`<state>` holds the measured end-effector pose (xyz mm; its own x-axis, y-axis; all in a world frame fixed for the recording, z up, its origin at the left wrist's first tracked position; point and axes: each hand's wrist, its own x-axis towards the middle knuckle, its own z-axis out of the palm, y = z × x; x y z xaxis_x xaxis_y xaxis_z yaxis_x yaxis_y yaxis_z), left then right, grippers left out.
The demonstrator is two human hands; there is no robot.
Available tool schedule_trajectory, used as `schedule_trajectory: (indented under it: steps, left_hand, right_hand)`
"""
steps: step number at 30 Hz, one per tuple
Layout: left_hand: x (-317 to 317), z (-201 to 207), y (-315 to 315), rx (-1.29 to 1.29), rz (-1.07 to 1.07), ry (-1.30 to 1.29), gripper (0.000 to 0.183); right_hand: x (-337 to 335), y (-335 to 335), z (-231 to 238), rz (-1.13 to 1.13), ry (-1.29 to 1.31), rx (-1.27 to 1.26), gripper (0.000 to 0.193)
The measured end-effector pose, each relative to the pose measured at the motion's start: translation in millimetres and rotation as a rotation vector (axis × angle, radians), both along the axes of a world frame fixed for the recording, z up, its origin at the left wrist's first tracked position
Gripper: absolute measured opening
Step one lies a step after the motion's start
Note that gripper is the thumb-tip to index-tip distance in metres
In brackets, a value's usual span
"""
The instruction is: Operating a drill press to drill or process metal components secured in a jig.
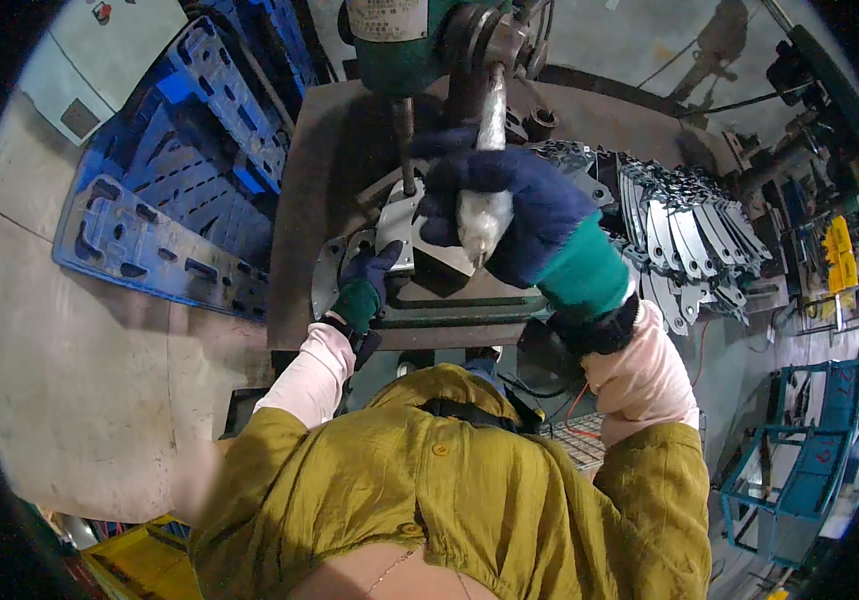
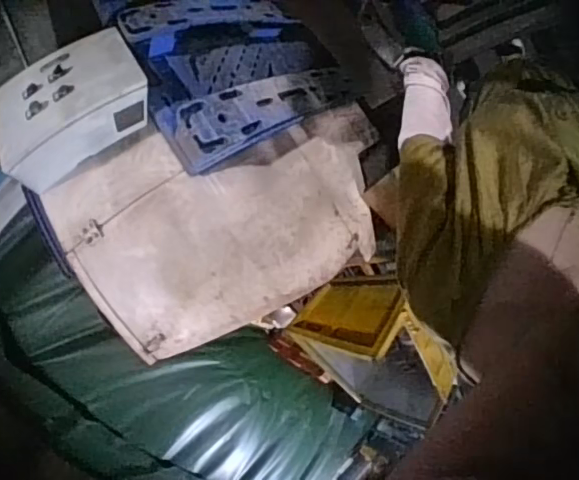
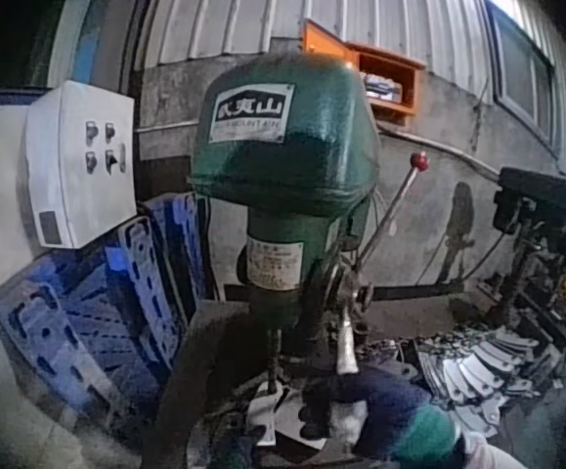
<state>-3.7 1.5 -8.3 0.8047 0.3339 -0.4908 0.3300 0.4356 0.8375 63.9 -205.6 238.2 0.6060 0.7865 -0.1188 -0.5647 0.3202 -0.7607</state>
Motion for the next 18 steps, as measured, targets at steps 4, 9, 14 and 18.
schedule_trajectory:
  steps: [4, 9, 14, 18]
  left_hand:
    - [-0.3, -2.1, -2.2, -0.028, 0.029, 0.004, 0.044]
    - [8.7, -31.4, 2.4, -0.013, -0.023, 0.108, 0.051]
    - [13.8, -89.4, 21.8, 0.291, -0.069, 0.082, 0.066]
    - [11.7, -76.8, 16.8, 0.351, -0.095, 0.137, 0.071]
  right_hand:
    - [9.9, 7.0, -32.9, -0.161, -0.754, -0.376, 0.032]
    - [20.6, 18.9, -51.5, -0.373, -0.324, -0.494, 0.025]
    - [58.4, 26.7, -107.9, -0.606, -0.535, -0.562, 0.028]
    - [68.5, 28.6, -117.0, -0.759, -0.615, -0.693, 0.028]
